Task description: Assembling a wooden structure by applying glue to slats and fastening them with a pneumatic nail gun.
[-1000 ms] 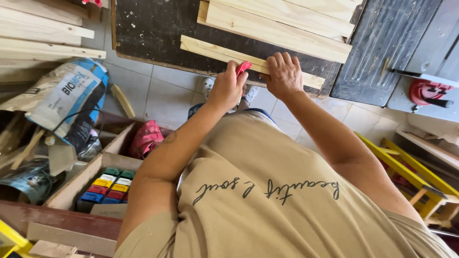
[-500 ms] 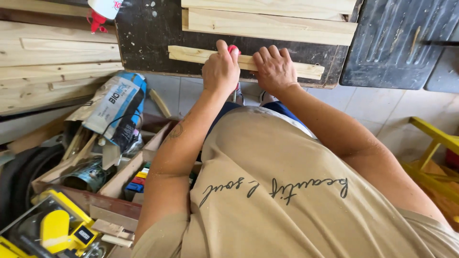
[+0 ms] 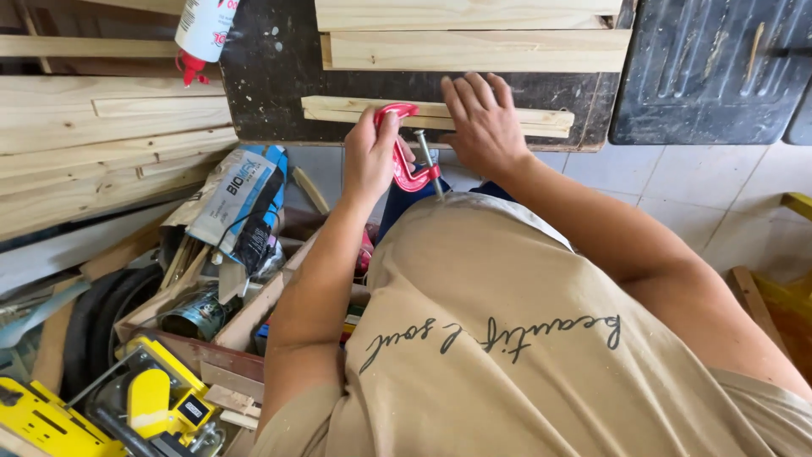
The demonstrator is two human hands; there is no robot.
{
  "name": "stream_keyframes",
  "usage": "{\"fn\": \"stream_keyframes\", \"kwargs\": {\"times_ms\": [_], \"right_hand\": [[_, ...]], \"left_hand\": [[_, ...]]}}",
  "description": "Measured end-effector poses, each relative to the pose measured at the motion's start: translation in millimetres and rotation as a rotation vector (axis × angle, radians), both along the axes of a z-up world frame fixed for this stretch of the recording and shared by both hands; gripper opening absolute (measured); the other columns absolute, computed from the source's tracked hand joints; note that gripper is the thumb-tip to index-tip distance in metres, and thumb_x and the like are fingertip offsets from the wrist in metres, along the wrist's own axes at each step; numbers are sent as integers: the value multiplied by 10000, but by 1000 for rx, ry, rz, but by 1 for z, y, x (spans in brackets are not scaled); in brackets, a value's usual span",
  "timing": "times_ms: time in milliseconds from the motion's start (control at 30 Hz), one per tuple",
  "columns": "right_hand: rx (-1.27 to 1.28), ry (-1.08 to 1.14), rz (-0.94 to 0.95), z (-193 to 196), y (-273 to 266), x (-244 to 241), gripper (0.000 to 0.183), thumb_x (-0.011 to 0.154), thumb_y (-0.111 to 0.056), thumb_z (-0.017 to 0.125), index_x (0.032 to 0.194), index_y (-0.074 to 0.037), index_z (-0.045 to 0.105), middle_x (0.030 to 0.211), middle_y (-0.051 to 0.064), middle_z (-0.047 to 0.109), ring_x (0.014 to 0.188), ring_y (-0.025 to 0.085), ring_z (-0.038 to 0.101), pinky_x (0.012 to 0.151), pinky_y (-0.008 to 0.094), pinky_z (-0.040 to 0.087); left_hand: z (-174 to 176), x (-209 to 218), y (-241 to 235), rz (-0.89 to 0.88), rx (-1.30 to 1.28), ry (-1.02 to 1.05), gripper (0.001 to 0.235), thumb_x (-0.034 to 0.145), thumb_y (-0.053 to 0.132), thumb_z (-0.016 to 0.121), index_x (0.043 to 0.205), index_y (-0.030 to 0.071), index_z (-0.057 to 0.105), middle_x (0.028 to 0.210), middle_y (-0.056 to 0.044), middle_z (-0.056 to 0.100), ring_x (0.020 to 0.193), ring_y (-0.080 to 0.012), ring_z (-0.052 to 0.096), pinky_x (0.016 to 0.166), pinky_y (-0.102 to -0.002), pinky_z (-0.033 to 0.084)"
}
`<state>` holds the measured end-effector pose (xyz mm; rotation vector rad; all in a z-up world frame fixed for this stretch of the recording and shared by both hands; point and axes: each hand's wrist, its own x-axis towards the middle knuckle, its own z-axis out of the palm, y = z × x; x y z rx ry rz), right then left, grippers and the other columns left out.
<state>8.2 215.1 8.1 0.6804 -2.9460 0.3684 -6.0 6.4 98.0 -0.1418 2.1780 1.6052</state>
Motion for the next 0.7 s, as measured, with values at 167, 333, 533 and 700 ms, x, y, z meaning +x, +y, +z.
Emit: {"fn": "stream_keyframes", "kwargs": {"times_ms": [167, 333, 533, 700], "right_hand": [[-858, -424, -189, 50, 11, 64, 177, 1043, -267, 719, 937, -142, 788, 701, 21, 548, 715, 208, 487, 700, 358, 407], [-1552, -1019, -323, 40, -44, 105, 432, 1083, -291, 492, 1315, 28, 668, 575, 21, 503, 567, 117, 451, 591, 294, 389], [-1719, -755, -321, 22, -115, 142, 597, 1130, -370, 329, 1505, 42, 544, 562, -32, 365, 540, 103, 309, 559, 270, 304], [-1284, -644, -254, 80, -144, 126, 440, 1032, -217, 598, 1405, 1, 680, 621, 62, 585, 595, 118, 549, 618, 293, 486]], "left_hand": [[28, 2, -28, 133, 262, 59, 322, 1157, 328, 377, 1175, 47, 533, 772, -145, 728, 704, -217, 769, 664, -285, 653], [-9, -8, -73, 118, 493, -19, 288, 1166, 337, 369, 1171, 90, 519, 791, -180, 756, 716, -268, 782, 680, -308, 661], [-25, -27, -110, -36, 544, -63, 291, 1162, 338, 379, 1147, 71, 494, 750, -197, 746, 659, -282, 775, 636, -325, 658], [-30, -25, -112, -183, 516, -104, 273, 1167, 355, 345, 1169, 134, 505, 785, -142, 765, 691, -260, 785, 694, -328, 662]]}}
